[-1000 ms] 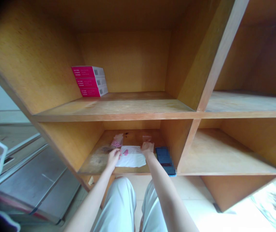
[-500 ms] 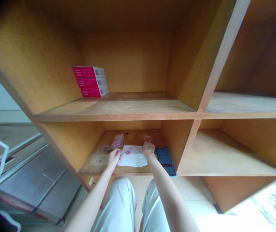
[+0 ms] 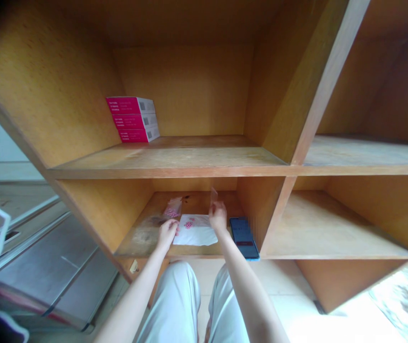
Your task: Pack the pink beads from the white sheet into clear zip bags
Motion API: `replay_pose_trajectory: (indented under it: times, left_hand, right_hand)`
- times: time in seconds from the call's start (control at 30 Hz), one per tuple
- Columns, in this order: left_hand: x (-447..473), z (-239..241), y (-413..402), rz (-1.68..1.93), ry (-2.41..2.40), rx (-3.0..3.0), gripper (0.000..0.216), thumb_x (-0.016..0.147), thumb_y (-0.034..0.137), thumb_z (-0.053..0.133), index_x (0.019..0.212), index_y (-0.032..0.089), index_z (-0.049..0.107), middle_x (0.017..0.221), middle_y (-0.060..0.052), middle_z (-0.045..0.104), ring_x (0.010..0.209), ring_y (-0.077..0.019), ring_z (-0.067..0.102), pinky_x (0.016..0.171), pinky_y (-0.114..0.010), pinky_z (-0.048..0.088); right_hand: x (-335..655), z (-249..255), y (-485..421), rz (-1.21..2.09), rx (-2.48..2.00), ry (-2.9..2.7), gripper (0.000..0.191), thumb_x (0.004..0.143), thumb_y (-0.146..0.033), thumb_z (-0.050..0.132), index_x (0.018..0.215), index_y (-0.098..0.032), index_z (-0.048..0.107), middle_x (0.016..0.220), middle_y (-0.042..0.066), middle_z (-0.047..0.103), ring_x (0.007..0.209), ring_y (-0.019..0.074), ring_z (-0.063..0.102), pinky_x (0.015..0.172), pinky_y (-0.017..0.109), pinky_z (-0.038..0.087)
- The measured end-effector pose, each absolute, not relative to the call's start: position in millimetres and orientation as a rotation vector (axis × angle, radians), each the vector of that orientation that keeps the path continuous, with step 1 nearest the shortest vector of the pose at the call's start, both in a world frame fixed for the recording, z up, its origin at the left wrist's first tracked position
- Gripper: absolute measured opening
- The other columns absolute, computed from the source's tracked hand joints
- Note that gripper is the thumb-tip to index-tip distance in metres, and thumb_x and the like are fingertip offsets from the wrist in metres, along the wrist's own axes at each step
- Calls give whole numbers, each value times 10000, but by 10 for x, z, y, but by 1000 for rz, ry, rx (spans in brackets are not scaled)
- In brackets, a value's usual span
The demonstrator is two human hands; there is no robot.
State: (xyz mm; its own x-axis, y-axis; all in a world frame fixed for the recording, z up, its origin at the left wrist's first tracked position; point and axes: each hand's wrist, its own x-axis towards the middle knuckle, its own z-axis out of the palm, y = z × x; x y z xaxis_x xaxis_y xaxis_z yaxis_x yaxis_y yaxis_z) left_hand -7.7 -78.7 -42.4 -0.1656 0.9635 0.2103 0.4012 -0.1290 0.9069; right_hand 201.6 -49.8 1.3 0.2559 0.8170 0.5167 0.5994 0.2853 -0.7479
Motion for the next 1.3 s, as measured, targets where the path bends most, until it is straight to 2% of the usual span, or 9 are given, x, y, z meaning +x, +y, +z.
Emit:
replay_pose_trajectory:
  times: [0.17, 0.3, 0.43, 0.53, 0.63, 0.77, 1.0, 1.17, 1.3]
  left_hand:
    - [-72, -409, -785, 1351, 1509, 1531, 209, 744, 322, 435, 719, 167, 574, 547, 0, 569, 510, -135, 547, 506, -215, 406]
    - [-64, -358, -810, 1405, 1460, 1527, 359, 781, 445, 401, 707, 153, 596, 572, -35, 606, 588, -167, 576, 605, -254, 428]
    - [-44, -296, -842, 1384, 1433, 1557, 427, 793, 476, 384, 655, 150, 621, 637, -57, 646, 682, -179, 592, 690, -266, 418]
    - [-23, -269, -843, 1350, 1393, 1609, 414, 781, 475, 416, 616, 150, 612, 646, -43, 644, 677, -168, 585, 658, -247, 411]
    - [2, -252, -821, 1322, 1343, 1602, 365, 739, 475, 487, 674, 139, 614, 656, -33, 641, 646, -156, 576, 599, -232, 406]
    - [41, -191, -774, 1373, 1253, 1408, 350, 680, 462, 566, 789, 133, 612, 725, -53, 660, 691, -164, 601, 629, -245, 434]
    - [24, -43, -670, 1436, 1159, 1127, 386, 612, 455, 618, 824, 138, 558, 767, -69, 649, 739, -177, 619, 628, -258, 450]
    - [-13, -14, -630, 1432, 1187, 1103, 274, 612, 401, 570, 713, 155, 507, 704, -23, 607, 659, -151, 611, 620, -266, 459]
    - [-15, -24, -633, 1355, 1238, 1211, 138, 619, 296, 513, 631, 161, 489, 590, 22, 548, 528, -97, 543, 522, -210, 414]
  right_hand:
    - [1765, -54, -712, 878, -949, -1121, 110, 702, -277, 489, 710, -176, 533, 769, 47, 635, 763, 180, 589, 725, 298, 430]
    - [1593, -201, -826, 1109, -864, -928, 84, 616, -237, 546, 583, -183, 492, 689, 28, 630, 748, 191, 604, 724, 300, 438]
    - [1537, -324, -865, 1185, -851, -837, 88, 581, -218, 570, 589, -185, 489, 635, 9, 619, 712, 189, 615, 698, 288, 443]
    - [1517, -352, -889, 1214, -870, -873, 102, 578, -224, 576, 633, -189, 497, 659, 9, 637, 646, 168, 611, 666, 281, 448]
    - [1502, -342, -917, 1265, -861, -921, 150, 577, -236, 585, 686, -193, 493, 644, -2, 642, 583, 152, 602, 635, 276, 452]
    - [1507, -325, -933, 1268, -898, -951, 168, 590, -244, 555, 735, -186, 492, 622, -5, 639, 540, 150, 599, 609, 265, 449]
    - [1525, -357, -902, 1307, -901, -935, 178, 592, -209, 464, 760, -171, 508, 629, 5, 638, 504, 140, 575, 538, 245, 433]
    - [1526, -353, -901, 1337, -906, -954, 177, 585, -207, 453, 752, -175, 504, 628, 8, 633, 487, 138, 558, 521, 250, 437]
    - [1538, -340, -912, 1354, -903, -951, 172, 588, -205, 452, 747, -173, 508, 625, 9, 630, 488, 135, 555, 516, 245, 434]
